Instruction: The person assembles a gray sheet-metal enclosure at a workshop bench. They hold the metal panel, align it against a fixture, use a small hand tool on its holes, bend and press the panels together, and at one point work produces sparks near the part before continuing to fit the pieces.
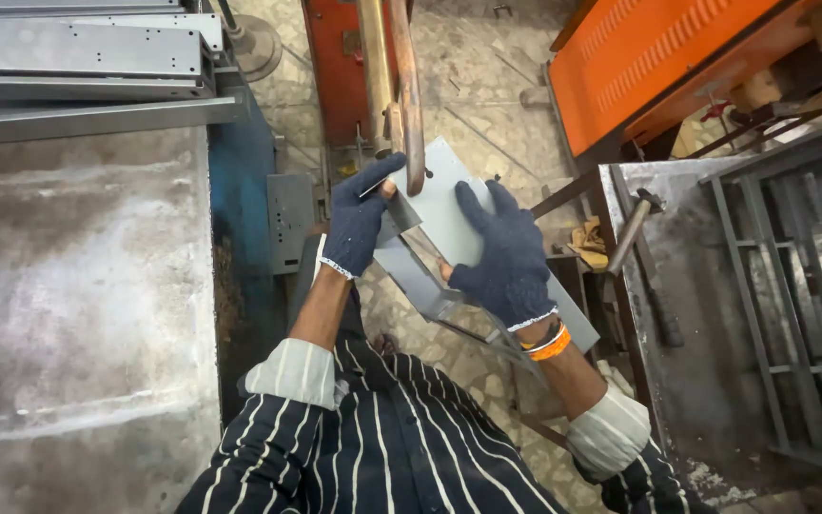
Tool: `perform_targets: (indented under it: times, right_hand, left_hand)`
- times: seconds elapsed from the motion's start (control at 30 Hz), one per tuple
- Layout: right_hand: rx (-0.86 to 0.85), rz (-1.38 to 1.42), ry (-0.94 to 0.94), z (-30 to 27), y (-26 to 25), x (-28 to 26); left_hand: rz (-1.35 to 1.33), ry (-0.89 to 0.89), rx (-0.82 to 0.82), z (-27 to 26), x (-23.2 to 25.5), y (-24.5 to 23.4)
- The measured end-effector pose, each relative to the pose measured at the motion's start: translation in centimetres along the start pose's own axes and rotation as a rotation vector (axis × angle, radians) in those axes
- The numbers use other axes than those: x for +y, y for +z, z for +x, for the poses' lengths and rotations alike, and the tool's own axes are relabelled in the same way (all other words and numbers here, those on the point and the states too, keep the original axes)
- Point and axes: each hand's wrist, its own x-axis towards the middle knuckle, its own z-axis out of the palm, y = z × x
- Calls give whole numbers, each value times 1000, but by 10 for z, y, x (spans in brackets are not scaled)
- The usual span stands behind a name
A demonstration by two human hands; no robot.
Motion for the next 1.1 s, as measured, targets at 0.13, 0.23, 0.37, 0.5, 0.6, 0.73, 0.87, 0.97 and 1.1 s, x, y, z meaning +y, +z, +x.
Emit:
perform_targets:
  times: [0.13,0.23,0.37,0.5,0.6,0.73,0.87,0.97,1.1]
  right_hand:
    - [54,18,-34,-2,1,4]
    - [33,21,-39,-4,-1,5]
    - [31,31,-10,-4,-2,7]
    - [43,18,-28,-4,0,5]
    - [22,43,8,-5,-1,4]
    - [58,45,-35,-3,1,3]
    - [27,11,-5,-5,0,2]
    - [34,30,-9,-5,1,2]
    - [72,8,-45,-5,2,2]
  left_hand:
    - [-39,-52,33,-1,5,3]
    - [-93,-42,59,-2,1,4]
    - [-76,-70,55,-2,3,4]
    - [-34,-51,45,-1,4,3]
    - [-55,-57,31,0,0,2]
    - [-97,-72,34,1,0,0]
    - [-77,-77,46,0,2,0]
    - [-81,-88,47,1,-4,-2]
    - [-57,-97,45,-2,-1,-3]
